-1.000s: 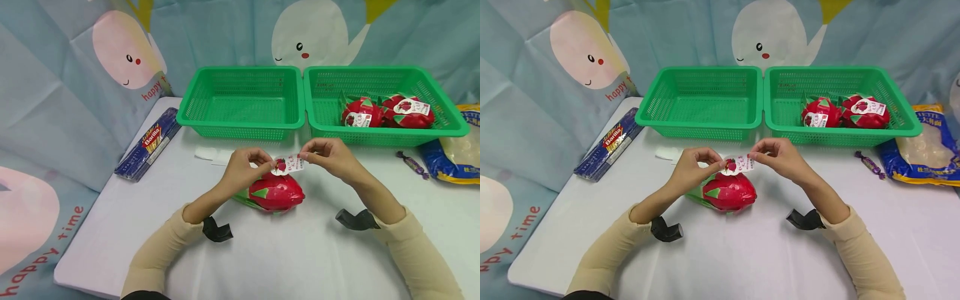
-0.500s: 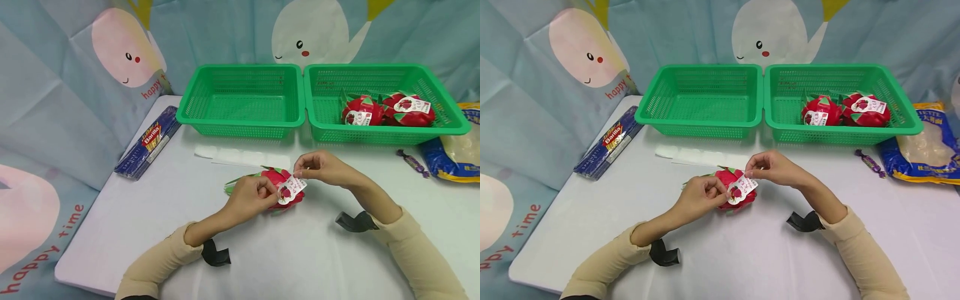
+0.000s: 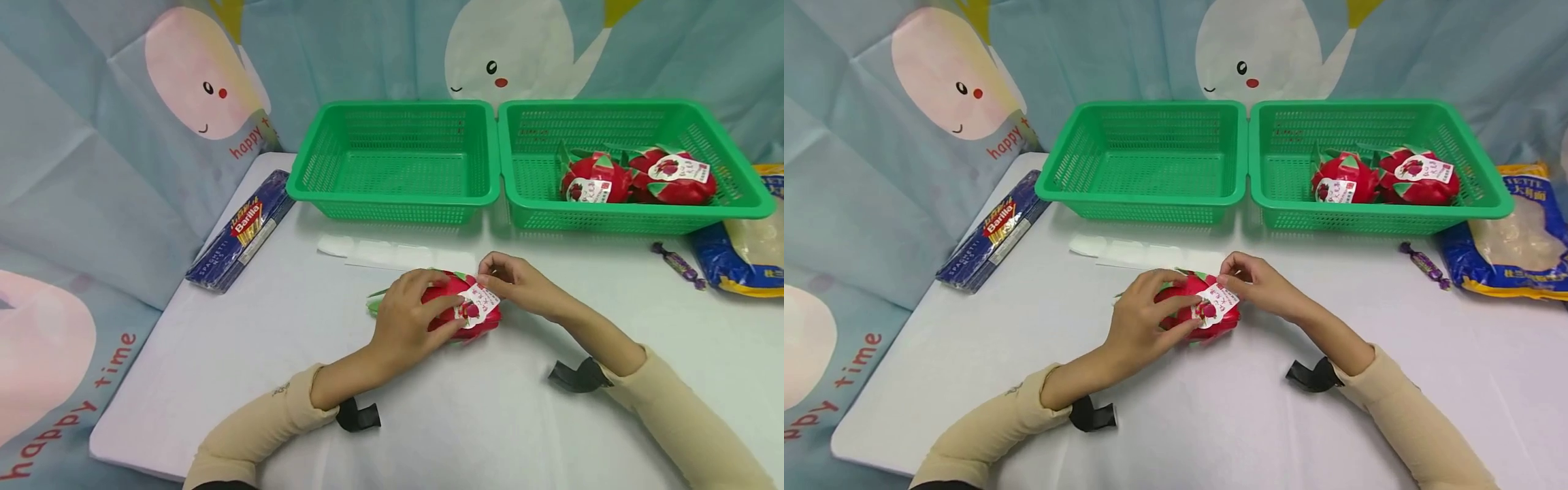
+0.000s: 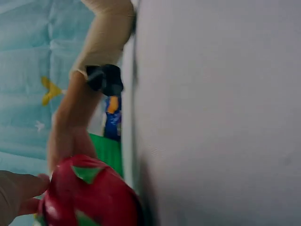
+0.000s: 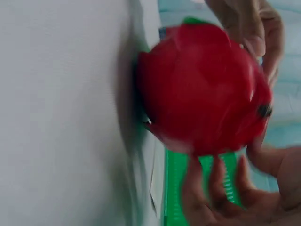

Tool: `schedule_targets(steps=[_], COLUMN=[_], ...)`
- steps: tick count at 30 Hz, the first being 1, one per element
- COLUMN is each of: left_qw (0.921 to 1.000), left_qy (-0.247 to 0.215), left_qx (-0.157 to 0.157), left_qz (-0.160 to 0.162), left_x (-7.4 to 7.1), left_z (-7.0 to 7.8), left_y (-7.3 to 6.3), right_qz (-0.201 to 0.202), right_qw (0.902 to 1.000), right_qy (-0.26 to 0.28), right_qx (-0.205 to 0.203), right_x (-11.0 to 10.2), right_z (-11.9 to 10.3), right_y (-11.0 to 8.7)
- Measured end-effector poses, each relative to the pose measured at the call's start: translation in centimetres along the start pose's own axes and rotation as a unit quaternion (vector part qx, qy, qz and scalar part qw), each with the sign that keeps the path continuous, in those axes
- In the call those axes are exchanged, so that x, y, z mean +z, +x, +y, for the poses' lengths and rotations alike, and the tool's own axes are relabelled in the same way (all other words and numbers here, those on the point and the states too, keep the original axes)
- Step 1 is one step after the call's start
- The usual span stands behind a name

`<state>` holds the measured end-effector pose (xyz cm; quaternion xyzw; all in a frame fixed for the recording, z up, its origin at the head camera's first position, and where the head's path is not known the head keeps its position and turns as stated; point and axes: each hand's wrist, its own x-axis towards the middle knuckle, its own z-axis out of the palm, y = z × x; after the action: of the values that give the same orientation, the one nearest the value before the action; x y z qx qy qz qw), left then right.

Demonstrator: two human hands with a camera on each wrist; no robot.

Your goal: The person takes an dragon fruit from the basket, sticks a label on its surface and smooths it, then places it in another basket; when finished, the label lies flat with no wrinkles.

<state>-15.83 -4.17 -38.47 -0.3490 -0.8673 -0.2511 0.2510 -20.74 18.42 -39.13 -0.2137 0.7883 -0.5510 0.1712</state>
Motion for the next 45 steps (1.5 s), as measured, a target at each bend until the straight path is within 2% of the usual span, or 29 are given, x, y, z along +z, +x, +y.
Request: schedule_targets(steps=[3,6,8,12,15,17,19,22,24,27,29,31,34,37,39,41,42,45], left_qw=[0.9999,0.9997,0.9988,0.9952,0.9955,0.9959,0.9955,0.9944,0.9949,0.996,0.9965,0.9969,0.9973,0.9979,0.9982,0.9986,0.9987,0.9988], left_qy=[0.013,0.022,0.039,0.068,0.066,0.069,0.077,0.087,0.082,0.068,0.062,0.058,0.055,0.045,0.039,0.031,0.027,0.016], left_qx=[0.01,0.009,0.027,0.068,0.065,0.058,0.054,0.056,0.055,0.054,0.053,0.05,0.043,0.04,0.038,0.037,0.038,0.042], left_qz=[-0.004,0.0,0.009,0.021,0.017,0.005,-0.009,-0.019,-0.019,-0.016,-0.018,-0.021,-0.023,-0.024,-0.023,-0.022,-0.021,-0.02], left_x=[0.4,0.8,1.1,1.4,1.5,1.5,1.5,1.5,1.4,1.3,1.2,1.2,1.0,1.0,1.0,0.9,0.9,0.7], left_z=[0.1,0.1,0.0,-0.1,-0.3,-0.3,-0.4,-0.5,-0.6,-0.8,-0.8,-0.9,-0.9,-1.0,-1.0,-1.0,-1.1,-1.3], left_y=[-0.3,-0.5,-0.5,-0.6,-0.7,-0.8,-0.8,-0.9,-1.0,-1.0,-1.0,-0.9,-0.8,-0.9,-0.9,-1.0,-1.0,-0.9], right_qz=[0.005,-0.036,-0.06,-0.076,-0.097,-0.09,-0.072,-0.05,-0.064,-0.096,-0.097,-0.086,-0.086,-0.117,-0.134,-0.116,-0.099,-0.05], right_qw=[0.9991,0.9969,0.9952,0.9941,0.9907,0.9901,0.9912,0.9949,0.9936,0.9895,0.9855,0.9846,0.9851,0.9773,0.9728,0.974,0.9785,0.9915], right_qy=[0.006,0.02,0.018,0.053,0.092,0.107,0.11,0.076,0.081,0.107,0.134,0.143,0.146,0.177,0.188,0.191,0.176,0.12], right_qx=[-0.041,-0.067,-0.074,-0.056,-0.024,-0.008,-0.012,-0.044,-0.046,-0.002,0.038,0.054,0.03,0.005,0.014,0.039,0.041,0.007], right_x=[0.3,0.8,1.0,0.6,-0.2,-0.6,-0.8,-0.6,-0.2,0.2,0.2,0.1,0.1,0.3,0.6,0.7,0.8,1.0], right_z=[0.1,0.2,0.3,1.1,1.9,2.1,1.8,1.0,0.5,0.5,0.7,0.8,0.8,0.9,1.0,1.1,1.1,0.7], right_y=[-0.7,-1.0,-1.0,-0.9,-0.9,-1.1,-1.3,-1.3,-1.0,-0.5,-0.4,-0.4,-0.5,-0.4,-0.3,-0.4,-0.5,-1.0])
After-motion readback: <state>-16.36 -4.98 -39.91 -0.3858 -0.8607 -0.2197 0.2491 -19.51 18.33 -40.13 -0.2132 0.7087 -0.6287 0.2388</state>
